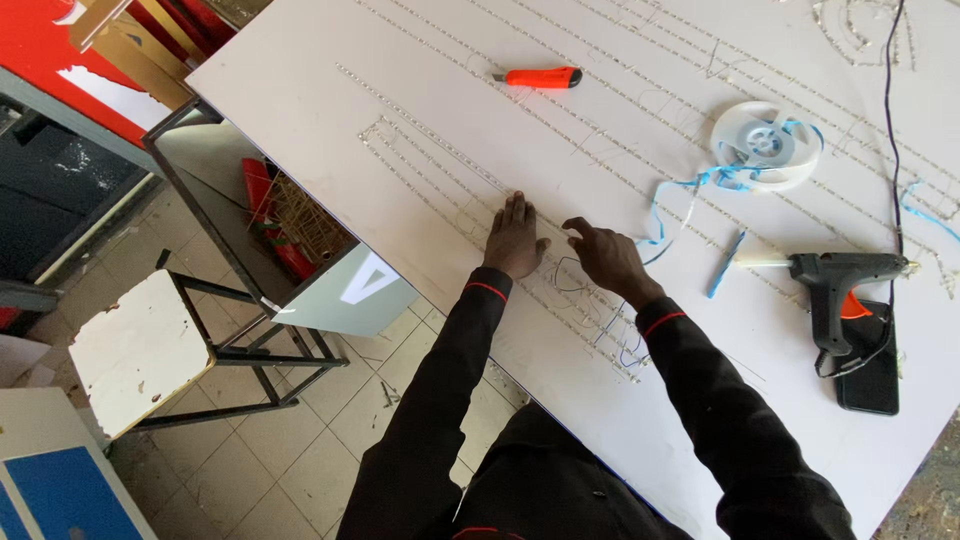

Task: The person uses a hot glue gun to apply glue along pre-drawn lines on a white board. They then press a string of beads onto the glue to secure it in place.

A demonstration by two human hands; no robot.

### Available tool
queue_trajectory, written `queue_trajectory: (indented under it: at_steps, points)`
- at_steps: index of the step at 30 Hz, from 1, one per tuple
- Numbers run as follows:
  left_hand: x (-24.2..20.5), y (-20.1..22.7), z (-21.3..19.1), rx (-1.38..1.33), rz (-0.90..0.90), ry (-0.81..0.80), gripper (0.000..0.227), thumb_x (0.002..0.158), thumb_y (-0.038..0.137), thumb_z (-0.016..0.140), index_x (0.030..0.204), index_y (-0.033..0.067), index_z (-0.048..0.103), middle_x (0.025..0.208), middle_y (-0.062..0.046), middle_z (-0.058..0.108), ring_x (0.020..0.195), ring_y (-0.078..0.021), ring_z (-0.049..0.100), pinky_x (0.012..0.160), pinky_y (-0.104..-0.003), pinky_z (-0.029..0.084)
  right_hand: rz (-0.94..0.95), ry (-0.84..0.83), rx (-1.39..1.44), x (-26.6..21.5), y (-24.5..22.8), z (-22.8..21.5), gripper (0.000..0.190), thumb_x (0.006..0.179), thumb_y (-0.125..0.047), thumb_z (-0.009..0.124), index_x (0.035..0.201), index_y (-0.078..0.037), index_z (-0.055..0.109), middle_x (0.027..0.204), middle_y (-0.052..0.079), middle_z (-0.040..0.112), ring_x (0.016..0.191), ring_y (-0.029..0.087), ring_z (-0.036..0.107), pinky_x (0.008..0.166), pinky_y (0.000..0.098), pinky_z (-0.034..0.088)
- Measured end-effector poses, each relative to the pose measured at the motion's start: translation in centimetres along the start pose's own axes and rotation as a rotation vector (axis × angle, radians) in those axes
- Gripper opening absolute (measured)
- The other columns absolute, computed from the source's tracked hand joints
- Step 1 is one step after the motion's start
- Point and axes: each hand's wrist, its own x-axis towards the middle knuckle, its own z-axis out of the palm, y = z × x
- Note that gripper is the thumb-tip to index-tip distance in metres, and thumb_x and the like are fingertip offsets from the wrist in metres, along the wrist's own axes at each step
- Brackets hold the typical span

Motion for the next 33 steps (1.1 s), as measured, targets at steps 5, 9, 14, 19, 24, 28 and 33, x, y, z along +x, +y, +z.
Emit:
queue_trajectory:
  at_steps: [5, 9, 14, 19, 24, 28, 33]
  points:
    - [0.1, -0.2, -0.1, -0.025, -0.003, 0.006, 0.083, 0.120, 0.050, 0.051, 0.179, -0.0038, 0.028, 0.191, -0.029, 0.012, 0.178, -0.0446, 0.011, 0.146, -0.058, 0.012, -0.051, 0.092, 0.053, -4.0, 2.5, -2.2, 0.030, 0.119, -0.023, 0.060, 0.146, -0.030, 0.071, 0.096, 0.019, 0.083, 0.086, 0.051, 0.081, 0.081, 0.0650, 0.064]
    - [-0.1, 0.1, 0.4, 0.023, 0.008, 0.006, 0.083, 0.121, 0.049, 0.051, 0.179, -0.0053, 0.028, 0.190, -0.031, 0.013, 0.178, -0.0459, 0.013, 0.146, -0.058, 0.015, -0.077, 0.194, 0.044, -7.7, 7.5, -1.1, 0.025, 0.119, -0.023, 0.062, 0.139, -0.027, 0.077, 0.095, 0.017, 0.084, 0.080, 0.049, 0.080, 0.071, 0.0620, 0.064]
    - [0.0, 0.3, 1.2, 0.059, 0.003, 0.039, 0.083, 0.120, 0.052, 0.050, 0.178, -0.0044, 0.030, 0.190, -0.030, 0.014, 0.178, -0.0450, 0.016, 0.145, -0.057, 0.018, -0.130, 0.296, 0.023, -11.6, 9.2, -1.1, 0.031, 0.115, -0.018, 0.067, 0.141, -0.028, 0.079, 0.099, 0.014, 0.087, 0.077, 0.044, 0.080, 0.070, 0.0596, 0.066]
    - [0.2, 0.3, 1.4, 0.111, -0.031, 0.038, 0.084, 0.119, 0.054, 0.050, 0.178, -0.0033, 0.032, 0.190, -0.028, 0.017, 0.177, -0.0434, 0.019, 0.145, -0.055, 0.021, -0.164, 0.294, 0.055, -13.0, 9.6, -0.2, 0.034, 0.113, -0.018, 0.066, 0.141, -0.030, 0.081, 0.098, 0.011, 0.087, 0.077, 0.043, 0.080, 0.068, 0.0592, 0.065]
    - [0.1, 0.1, 1.1, 0.058, -0.016, 0.047, 0.085, 0.119, 0.053, 0.051, 0.179, -0.0037, 0.031, 0.190, -0.029, 0.016, 0.178, -0.0439, 0.018, 0.145, -0.055, 0.020, -0.194, 0.261, -0.025, -13.0, 10.6, 1.1, 0.040, 0.108, -0.013, 0.066, 0.144, -0.027, 0.078, 0.098, 0.010, 0.086, 0.082, 0.043, 0.081, 0.073, 0.0597, 0.065]
    - [0.2, -0.2, 1.5, 0.063, -0.022, 0.046, 0.085, 0.119, 0.054, 0.051, 0.179, -0.0033, 0.030, 0.191, -0.028, 0.015, 0.178, -0.0435, 0.016, 0.145, -0.055, 0.020, -0.200, 0.284, -0.048, -13.2, 11.4, 2.1, 0.045, 0.108, -0.012, 0.066, 0.146, -0.032, 0.078, 0.096, 0.007, 0.086, 0.080, 0.039, 0.082, 0.072, 0.0548, 0.067]
    - [0.3, 0.1, 0.8, 0.086, -0.020, 0.035, 0.086, 0.120, 0.055, 0.049, 0.179, -0.0031, 0.030, 0.190, -0.028, 0.017, 0.178, -0.0427, 0.018, 0.145, -0.054, 0.021, -0.201, 0.292, -0.062, -12.7, 11.7, 2.4, 0.043, 0.109, -0.012, 0.064, 0.145, -0.030, 0.079, 0.092, 0.009, 0.084, 0.079, 0.041, 0.081, 0.072, 0.0570, 0.066]
